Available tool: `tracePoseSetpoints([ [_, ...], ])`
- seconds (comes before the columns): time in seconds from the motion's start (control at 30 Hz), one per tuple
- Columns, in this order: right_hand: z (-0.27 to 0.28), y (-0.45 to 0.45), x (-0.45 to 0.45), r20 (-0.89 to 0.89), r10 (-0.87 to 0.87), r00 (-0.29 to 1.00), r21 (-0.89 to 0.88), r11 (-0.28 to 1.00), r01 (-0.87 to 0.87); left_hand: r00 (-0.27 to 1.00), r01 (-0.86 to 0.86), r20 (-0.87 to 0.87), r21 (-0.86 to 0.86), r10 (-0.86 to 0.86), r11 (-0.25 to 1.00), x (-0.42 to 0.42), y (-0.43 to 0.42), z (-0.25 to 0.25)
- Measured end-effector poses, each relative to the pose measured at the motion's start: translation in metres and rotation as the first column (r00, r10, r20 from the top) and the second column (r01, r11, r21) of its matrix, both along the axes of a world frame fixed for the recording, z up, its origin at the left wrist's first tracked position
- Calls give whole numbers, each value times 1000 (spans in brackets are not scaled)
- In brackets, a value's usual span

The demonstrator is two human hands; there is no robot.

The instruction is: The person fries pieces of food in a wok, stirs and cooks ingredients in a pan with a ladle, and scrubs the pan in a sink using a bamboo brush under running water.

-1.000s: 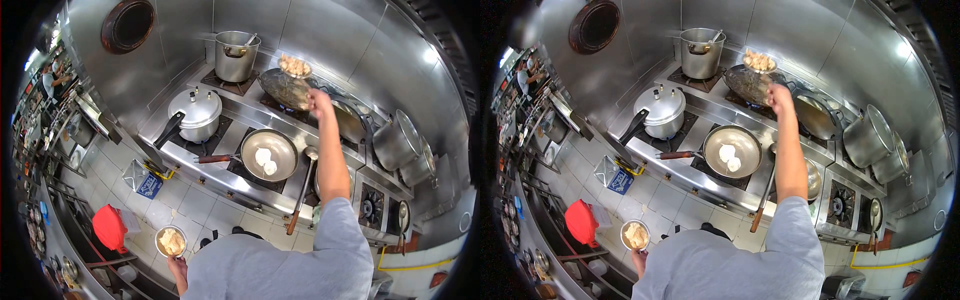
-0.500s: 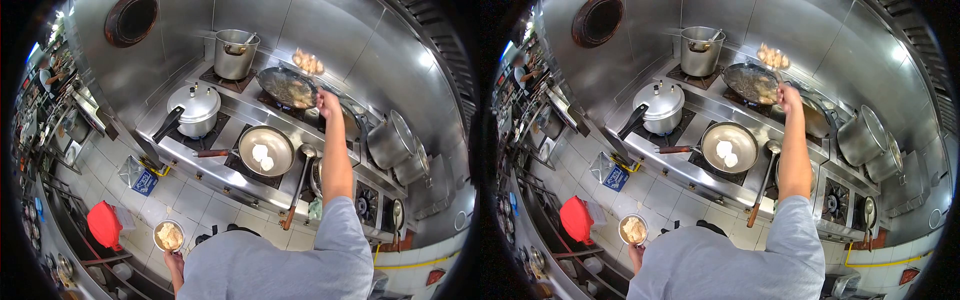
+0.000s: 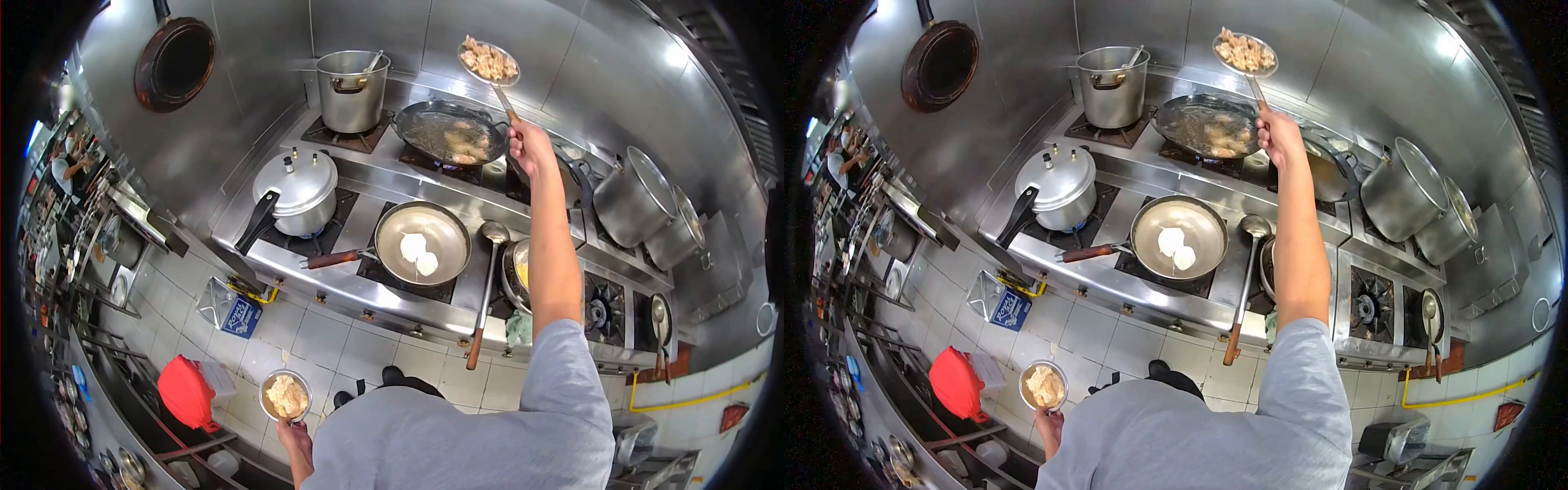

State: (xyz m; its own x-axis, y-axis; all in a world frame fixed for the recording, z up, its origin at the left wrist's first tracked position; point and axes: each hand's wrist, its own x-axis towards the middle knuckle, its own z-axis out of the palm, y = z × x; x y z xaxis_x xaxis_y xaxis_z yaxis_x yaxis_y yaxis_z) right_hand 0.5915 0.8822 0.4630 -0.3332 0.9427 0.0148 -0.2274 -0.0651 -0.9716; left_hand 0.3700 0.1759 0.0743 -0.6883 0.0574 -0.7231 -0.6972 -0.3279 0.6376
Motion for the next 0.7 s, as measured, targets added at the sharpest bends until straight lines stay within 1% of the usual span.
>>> tracePoseSetpoints([
  [0.03, 4, -1, 1, 2, -4, 1000, 4, 1000, 4, 1000, 22, 7, -5, -22, 1000, 2, -2, -6],
  [0.1, -5, -3, 4, 12, 4, 1000, 7, 1000, -4, 1000, 23, 9, -5, -23, 1000, 10, -1, -8],
  [0.13, -12, -4, 6, 24, 17, 1000, 10, 1000, -17, 998, 59, 11, -1, -59, 998, 14, -2, -10],
  [0.2, -44, 1, 10, 33, 48, 998, -44, 998, -47, 990, 138, 19, 8, -138, 990, 23, -9, -14],
  [0.27, -77, 7, 14, 35, 74, 997, -135, 988, -69, 990, 136, 29, -15, -136, 991, 33, -12, -13],
  [0.33, -105, 12, 21, 115, 95, 989, -169, 983, -75, 987, 151, 53, -24, -149, 988, 37, -18, -19],
  [0.37, -114, 8, 22, 146, 55, 988, -184, 983, -28, 986, 158, 54, -17, -157, 987, 39, -20, -21],
  [0.43, -127, -4, 33, 120, 52, 991, -204, 979, -26, 982, 181, 57, -17, -180, 983, 40, -25, -26],
  [0.47, -124, -22, 39, 95, 38, 995, -198, 980, -18, 984, 170, 57, -19, -169, 985, 40, -26, -29],
  [0.5, -126, -34, 49, 59, 62, 996, -181, 982, -51, 985, 163, 57, -16, -162, 987, 39, -25, -32],
  [0.53, -127, -46, 61, 24, 85, 996, -156, 984, -81, 981, 186, 56, -7, -185, 983, 36, -23, -34],
  [0.57, -117, -70, 72, 2, 43, 999, -165, 985, -42, 970, 240, 34, 33, -241, 970, 32, -22, -35],
  [0.6, -115, -87, 90, -14, 76, 997, -157, 985, -77, 955, 295, 10, 71, -297, 953, 28, -20, -36],
  [0.63, -113, -109, 108, -46, 42, 998, -163, 985, -49, 956, 289, 33, 64, -291, 955, 25, -17, -39],
  [0.7, -113, -159, 145, -78, -22, 997, -175, 985, 8, 932, 357, 33, 100, -361, 929, 13, -13, -46],
])
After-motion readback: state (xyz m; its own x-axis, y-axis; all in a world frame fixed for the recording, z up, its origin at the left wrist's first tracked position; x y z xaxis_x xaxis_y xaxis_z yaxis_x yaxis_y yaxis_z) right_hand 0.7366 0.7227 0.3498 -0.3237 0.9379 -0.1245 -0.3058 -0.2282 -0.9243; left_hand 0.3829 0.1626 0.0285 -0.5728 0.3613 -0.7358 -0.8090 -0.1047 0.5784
